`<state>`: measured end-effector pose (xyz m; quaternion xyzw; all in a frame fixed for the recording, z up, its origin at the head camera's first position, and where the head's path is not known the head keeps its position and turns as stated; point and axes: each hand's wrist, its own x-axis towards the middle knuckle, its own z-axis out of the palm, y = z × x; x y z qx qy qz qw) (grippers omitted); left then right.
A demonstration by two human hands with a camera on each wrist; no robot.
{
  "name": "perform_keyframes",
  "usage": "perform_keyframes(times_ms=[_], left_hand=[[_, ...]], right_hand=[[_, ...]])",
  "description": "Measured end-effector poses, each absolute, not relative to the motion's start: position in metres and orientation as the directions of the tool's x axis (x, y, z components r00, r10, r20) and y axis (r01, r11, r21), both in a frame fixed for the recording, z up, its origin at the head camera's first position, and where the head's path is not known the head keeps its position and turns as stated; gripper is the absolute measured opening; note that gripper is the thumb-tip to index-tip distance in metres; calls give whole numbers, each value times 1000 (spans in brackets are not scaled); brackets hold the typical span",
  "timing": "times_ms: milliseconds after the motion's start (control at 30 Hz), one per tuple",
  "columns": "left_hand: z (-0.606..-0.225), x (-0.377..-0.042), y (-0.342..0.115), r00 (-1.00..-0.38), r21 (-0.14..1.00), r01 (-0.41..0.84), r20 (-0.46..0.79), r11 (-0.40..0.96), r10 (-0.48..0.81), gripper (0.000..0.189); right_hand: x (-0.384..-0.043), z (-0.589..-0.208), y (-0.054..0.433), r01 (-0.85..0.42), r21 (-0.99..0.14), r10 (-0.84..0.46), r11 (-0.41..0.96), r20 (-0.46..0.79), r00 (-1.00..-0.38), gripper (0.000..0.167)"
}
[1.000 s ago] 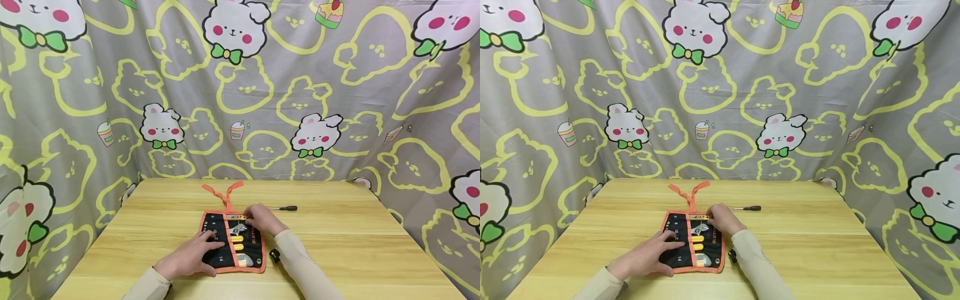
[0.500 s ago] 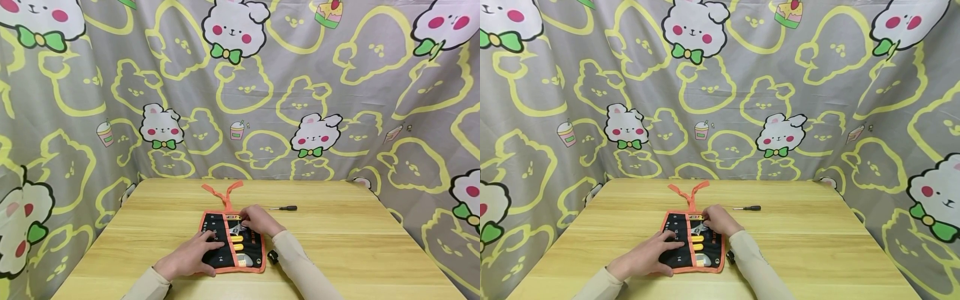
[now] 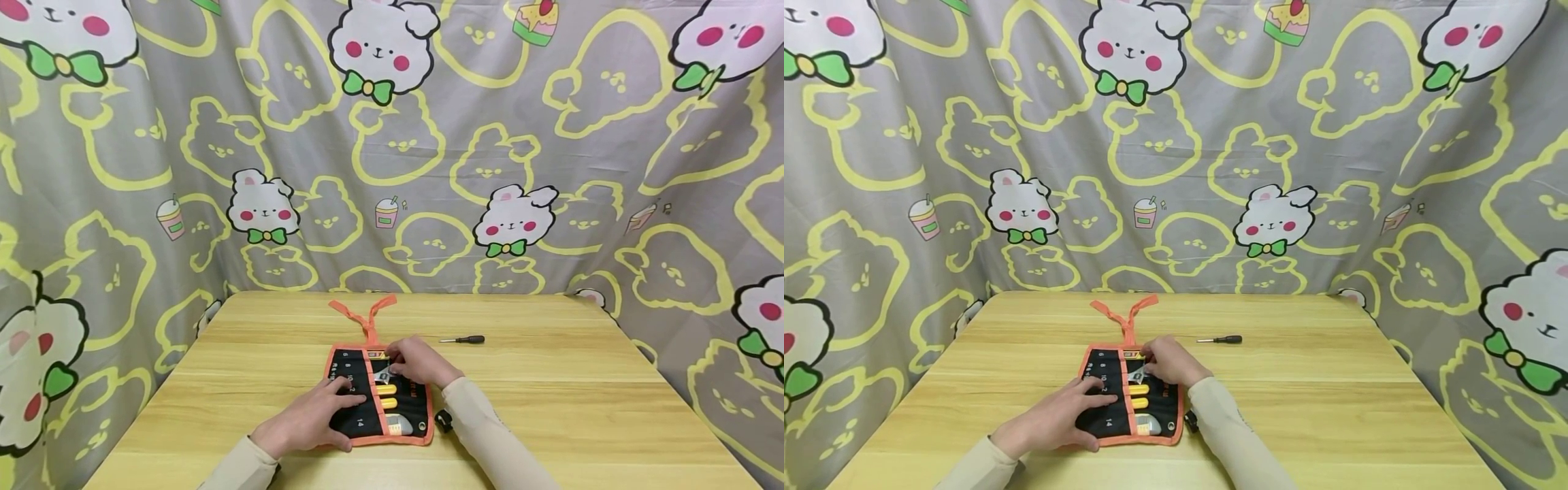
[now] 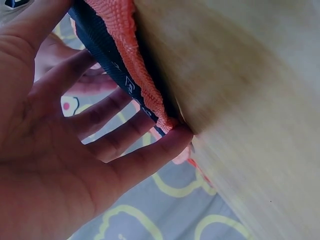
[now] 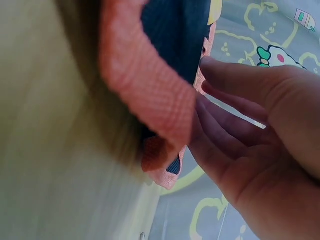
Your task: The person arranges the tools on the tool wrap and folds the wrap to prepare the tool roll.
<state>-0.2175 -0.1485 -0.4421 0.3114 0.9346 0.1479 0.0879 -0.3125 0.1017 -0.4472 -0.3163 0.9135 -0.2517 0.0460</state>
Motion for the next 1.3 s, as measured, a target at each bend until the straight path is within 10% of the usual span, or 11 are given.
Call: perform_keyframes(times_ms=[433, 1300], left_hand=[[-440, -217, -151, -793, 341, 544, -89, 767, 602, 72], [-444, -219, -150, -788, 323, 560, -75, 763, 611, 72]], right_hand=[[-314, -450, 101, -588, -493, -657, 642, 42, -753, 48], [-323, -440, 134, -478, -606, -561, 636, 62, -825, 33]])
